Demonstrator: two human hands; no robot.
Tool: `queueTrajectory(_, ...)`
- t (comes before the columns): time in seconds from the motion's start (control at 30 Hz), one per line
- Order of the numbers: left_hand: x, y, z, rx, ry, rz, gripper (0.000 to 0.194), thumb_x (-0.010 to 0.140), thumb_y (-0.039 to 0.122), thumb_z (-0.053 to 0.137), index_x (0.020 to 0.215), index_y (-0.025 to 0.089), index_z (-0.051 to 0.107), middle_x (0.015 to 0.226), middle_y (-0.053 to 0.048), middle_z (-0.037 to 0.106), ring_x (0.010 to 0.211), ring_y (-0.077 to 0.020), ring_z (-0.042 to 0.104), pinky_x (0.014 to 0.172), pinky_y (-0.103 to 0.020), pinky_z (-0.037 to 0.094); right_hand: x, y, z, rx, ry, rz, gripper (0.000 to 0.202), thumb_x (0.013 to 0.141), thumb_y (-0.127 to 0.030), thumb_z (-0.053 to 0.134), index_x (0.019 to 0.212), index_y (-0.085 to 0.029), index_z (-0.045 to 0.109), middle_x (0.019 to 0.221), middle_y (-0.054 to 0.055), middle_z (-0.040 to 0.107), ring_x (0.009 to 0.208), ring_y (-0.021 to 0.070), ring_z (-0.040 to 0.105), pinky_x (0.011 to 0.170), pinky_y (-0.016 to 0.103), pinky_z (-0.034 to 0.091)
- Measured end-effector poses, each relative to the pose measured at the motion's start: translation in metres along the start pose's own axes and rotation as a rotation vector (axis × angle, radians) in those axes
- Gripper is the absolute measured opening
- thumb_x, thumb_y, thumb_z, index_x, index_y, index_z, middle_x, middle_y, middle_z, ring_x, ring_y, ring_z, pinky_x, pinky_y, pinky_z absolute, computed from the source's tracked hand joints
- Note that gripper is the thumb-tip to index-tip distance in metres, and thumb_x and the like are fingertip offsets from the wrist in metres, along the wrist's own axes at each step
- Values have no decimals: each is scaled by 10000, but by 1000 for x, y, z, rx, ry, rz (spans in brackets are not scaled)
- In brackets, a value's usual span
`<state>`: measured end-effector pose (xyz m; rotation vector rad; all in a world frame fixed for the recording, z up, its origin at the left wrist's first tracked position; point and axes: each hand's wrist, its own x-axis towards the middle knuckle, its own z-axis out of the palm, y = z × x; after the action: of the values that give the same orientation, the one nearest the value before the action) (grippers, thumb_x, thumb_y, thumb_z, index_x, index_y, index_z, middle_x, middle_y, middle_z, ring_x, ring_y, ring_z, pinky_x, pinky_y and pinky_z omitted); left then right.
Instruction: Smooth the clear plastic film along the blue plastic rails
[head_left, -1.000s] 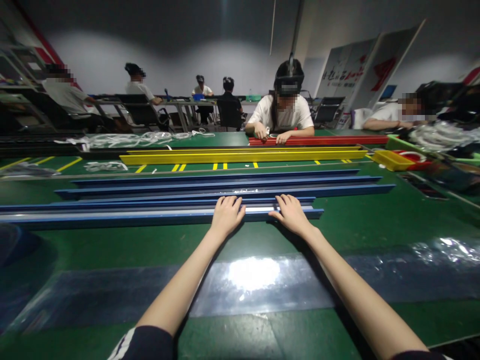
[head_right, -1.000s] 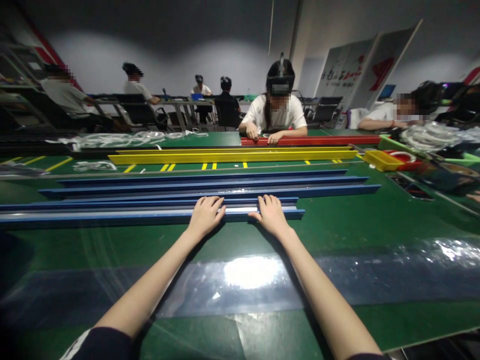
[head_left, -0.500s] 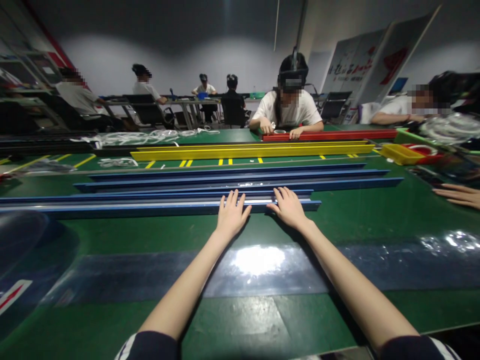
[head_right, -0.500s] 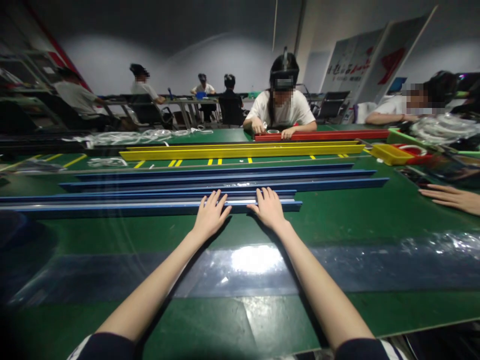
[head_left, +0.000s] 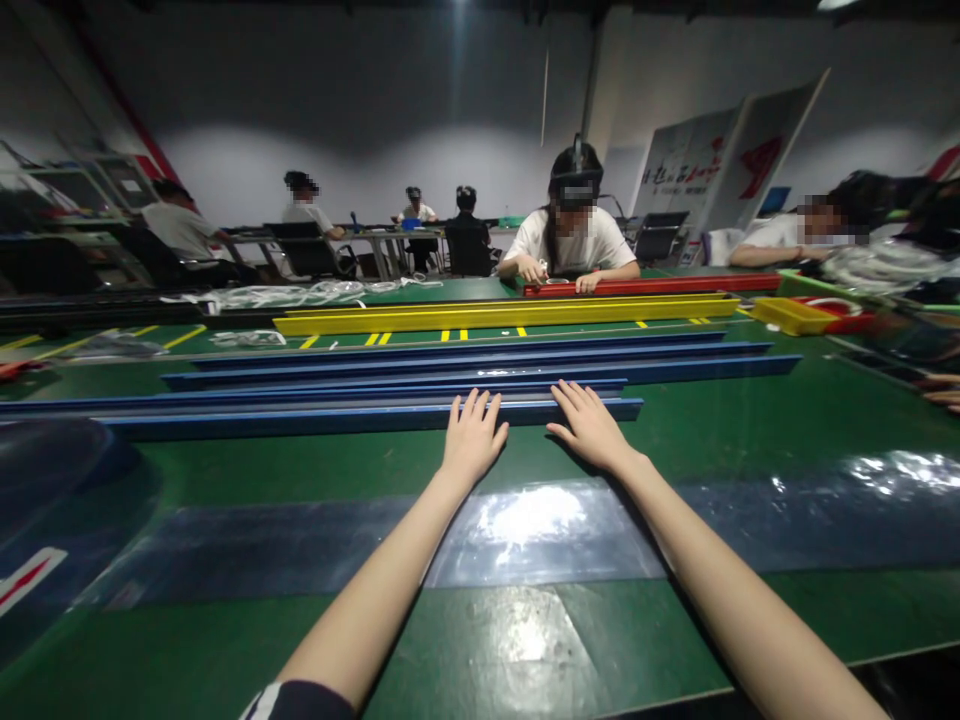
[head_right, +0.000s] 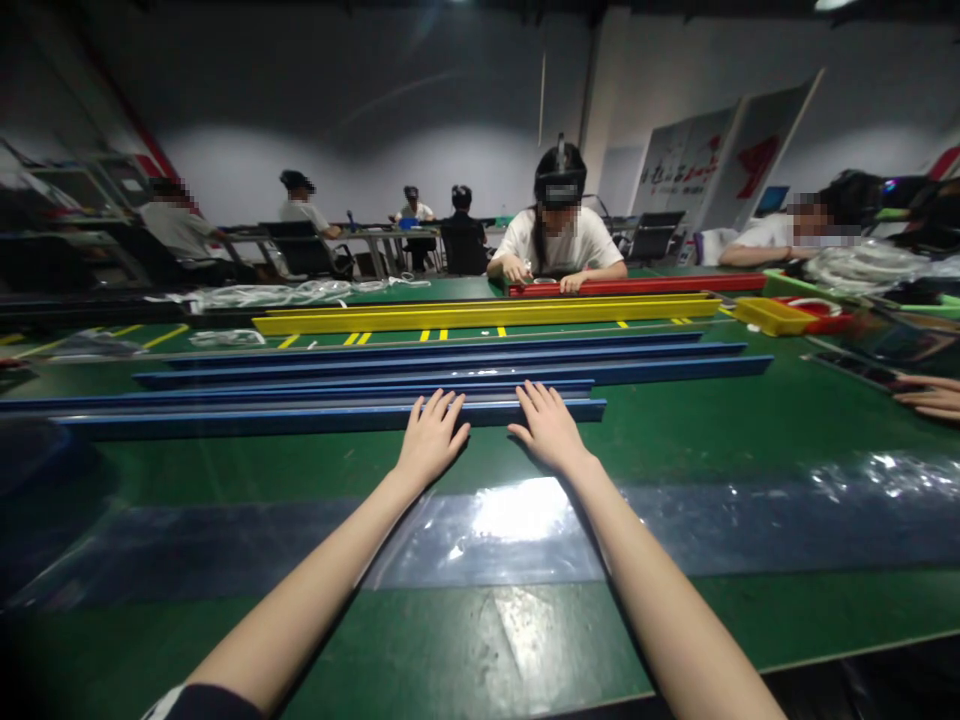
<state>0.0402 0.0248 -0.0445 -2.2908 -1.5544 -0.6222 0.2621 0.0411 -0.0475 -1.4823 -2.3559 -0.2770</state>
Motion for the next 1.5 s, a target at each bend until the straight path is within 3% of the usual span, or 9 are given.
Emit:
queueTrajectory(0.23, 0, -2, -3, -14, -12, 15, 445, 902, 355, 367, 1297, 180, 475, 1328, -106, 503, 1278, -257, 384, 1070, -461, 252, -10, 3, -23, 209, 36, -12, 487, 867, -403, 421, 1283, -153, 464, 1357, 145, 433, 1279, 243, 360, 1036, 422, 309)
queueTrajectory(0.33, 3, -3, -6, -32, -31, 13, 417, 913, 349, 348, 1272, 203, 500, 1329, -94, 506, 1269, -244, 404, 1050, -455, 287, -12, -1, -41, 387, 62, 12, 332, 840, -408, 465, 1034, -176, 603, 1078, 107, 593, 1045, 216, 525, 906, 367, 405)
queueTrajectory(0.43, 7, -4, -11, -47, -72, 9, 404, 916, 346, 346, 1263, 216, 509, 1339, -84, 496, 1273, -232, 407, 1048, -445, 299, -13, -11, -53, 603, -186, 12, 321, 782, -474, 530, 799, -167, 619, 774, 38, 617, 741, 158, 549, 691, 286, 429)
queueTrajectory(0.57, 12, -6, -18, -73, -155, -5, 406, 915, 348, 353, 1266, 213, 506, 1345, -84, 486, 1275, -235, 407, 1043, -454, 309, -16, -25, -53, 726, -582, -26, 408, 611, -525, 683, 785, -163, 610, 672, -16, 587, 617, 112, 492, 548, 227, 358)
queueTrajectory(0.9, 21, -10, -37, -145, -268, -9, 401, 908, 357, 367, 1215, 183, 557, 1317, -98, 517, 1246, -239, 440, 1029, -400, 338, -17, -37, -48, 698, -695, -26, 251, 592, -370, 716, 634, -168, 574, 550, -51, 528, 532, 86, 429, 490, 219, 281)
queueTrajectory(1.07, 27, -8, -54, -235, -150, 27, 333, 886, 335, 407, 1050, 176, 650, 1160, -85, 600, 1126, -209, 515, 979, -320, 382, -17, -37, -45, 747, -645, -18, 187, 635, -328, 664, 623, -155, 594, 557, -34, 554, 535, 89, 444, 502, 220, 295)
queueTrajectory(1.17, 29, -6, -68, -262, -177, 16, 330, 883, 346, 393, 920, 178, 675, 990, -71, 645, 986, -204, 570, 881, -297, 423, -16, -34, -42, 744, -580, -41, 139, 683, -279, 596, 641, -149, 618, 566, -23, 566, 549, 96, 457, 516, 222, 294)
queueTrajectory(1.4, 31, -21, -79, -306, -625, -22, 368, 837, 456, 420, 949, 205, 665, 889, -52, 694, 814, -198, 622, 671, -246, 415, -13, -28, -45, 511, -256, -12, 147, 788, -249, 501, 735, -173, 615, 665, 10, 604, 613, 120, 492, 585, 235, 284)
queueTrajectory(1.5, 32, -33, -74, -280, -727, -57, 368, 801, 473, 467, 910, 192, 677, 880, -58, 697, 804, -196, 621, 655, -240, 405, -14, -27, -46, 306, -121, -6, 142, 808, -199, 475, 761, -183, 608, 695, 29, 618, 675, 145, 500, 647, 259, 270)
